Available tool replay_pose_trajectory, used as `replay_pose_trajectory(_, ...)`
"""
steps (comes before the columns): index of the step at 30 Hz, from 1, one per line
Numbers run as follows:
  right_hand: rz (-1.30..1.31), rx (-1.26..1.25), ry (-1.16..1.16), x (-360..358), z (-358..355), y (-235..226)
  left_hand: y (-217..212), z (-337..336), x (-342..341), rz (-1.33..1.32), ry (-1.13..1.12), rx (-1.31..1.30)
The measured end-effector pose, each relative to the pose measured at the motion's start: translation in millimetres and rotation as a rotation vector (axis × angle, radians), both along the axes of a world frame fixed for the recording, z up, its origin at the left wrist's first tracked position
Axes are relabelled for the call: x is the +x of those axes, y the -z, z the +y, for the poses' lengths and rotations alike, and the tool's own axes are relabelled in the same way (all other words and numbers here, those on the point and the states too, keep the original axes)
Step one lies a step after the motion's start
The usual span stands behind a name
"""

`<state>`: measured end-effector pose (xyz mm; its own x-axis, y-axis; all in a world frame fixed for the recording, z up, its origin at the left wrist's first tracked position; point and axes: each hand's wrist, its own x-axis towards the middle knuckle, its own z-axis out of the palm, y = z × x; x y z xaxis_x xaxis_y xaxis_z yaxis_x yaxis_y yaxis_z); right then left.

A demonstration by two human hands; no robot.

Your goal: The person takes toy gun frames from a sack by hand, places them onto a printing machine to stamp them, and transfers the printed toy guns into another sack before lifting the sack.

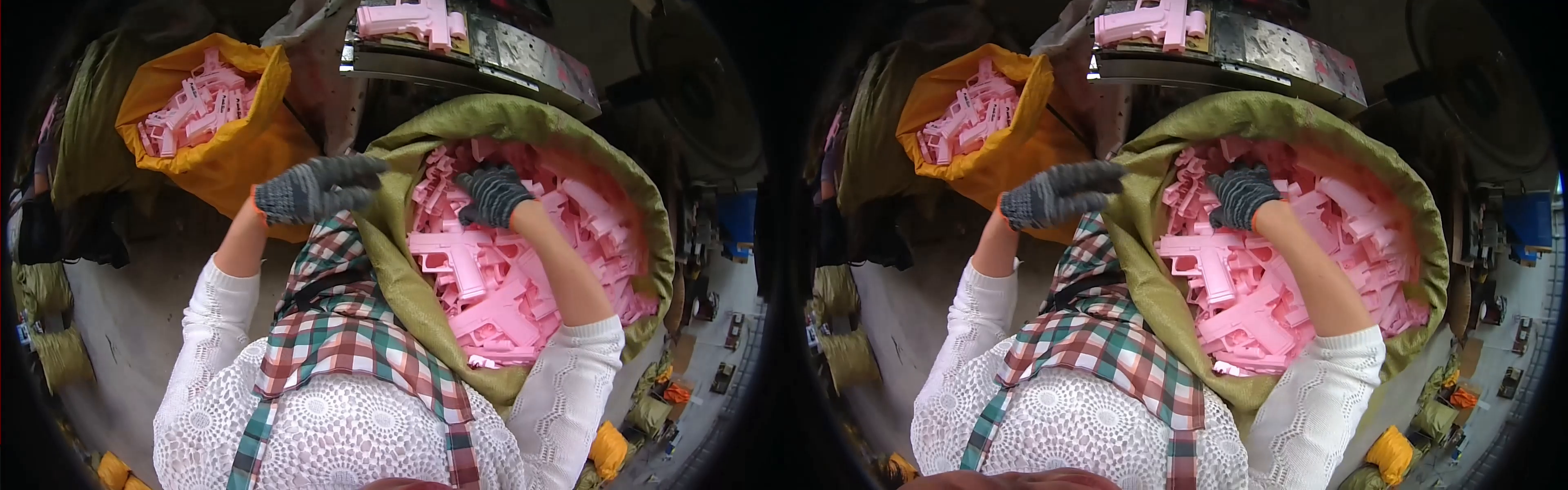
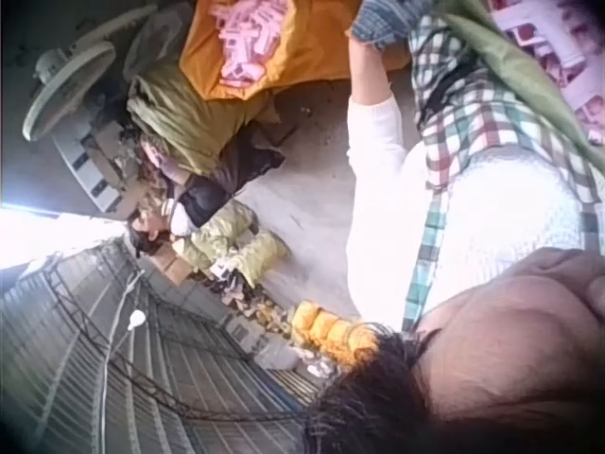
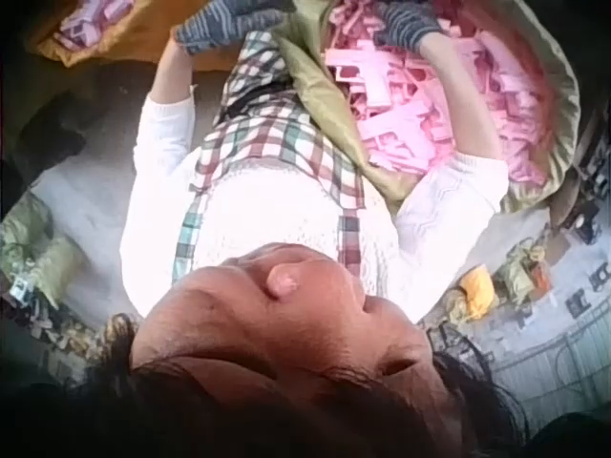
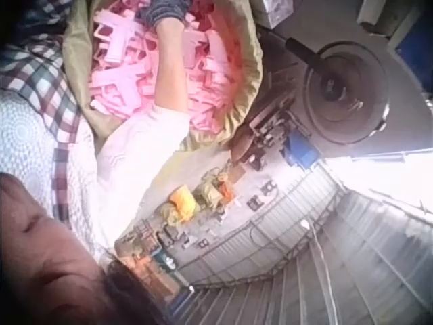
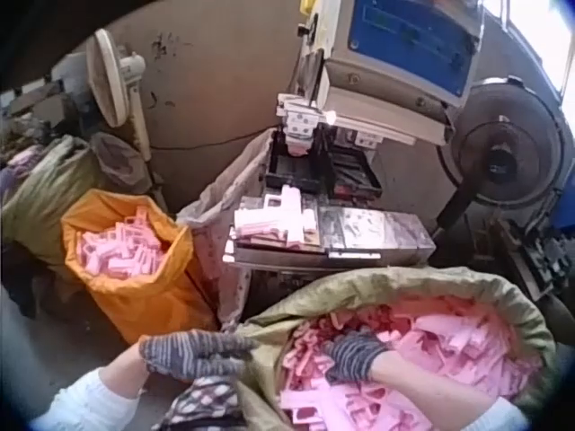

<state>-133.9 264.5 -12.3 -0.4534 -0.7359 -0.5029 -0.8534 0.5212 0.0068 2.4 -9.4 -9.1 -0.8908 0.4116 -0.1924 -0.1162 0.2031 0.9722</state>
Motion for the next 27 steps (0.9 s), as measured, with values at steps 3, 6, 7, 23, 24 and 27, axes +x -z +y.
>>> replay_pose_trajectory(3, 0.114, 0.120, 0.103, 11.0, -6.8, 1.8, 9.3, 24.4, -3.9, 0.262, 0.177, -0.128)
replay_pose_trajectory(6, -0.066, -0.070, 0.139, 3.4, -10.6, -19.7, 16.2, 36.3, 1.2, 0.198, 0.213, -0.077)
replay_pose_trajectory(7, -0.124, -0.169, 0.152, 3.7, -14.5, -32.3, 18.9, 39.6, 5.6, 0.199, 0.141, -0.095)
replay_pose_trajectory(23, -0.256, -0.633, -0.182, 58.1, -37.8, -102.3, 16.6, 30.8, -5.4, 0.199, -0.421, 0.405)
replay_pose_trajectory(24, -0.148, -0.518, -0.166, 65.4, -40.4, -103.7, 13.3, 37.2, -0.6, 0.097, -0.453, 0.496)
replay_pose_trajectory(27, -0.242, -0.704, -0.163, 54.4, -36.0, -106.4, 3.3, 34.7, -5.5, 0.052, -0.455, 0.498)
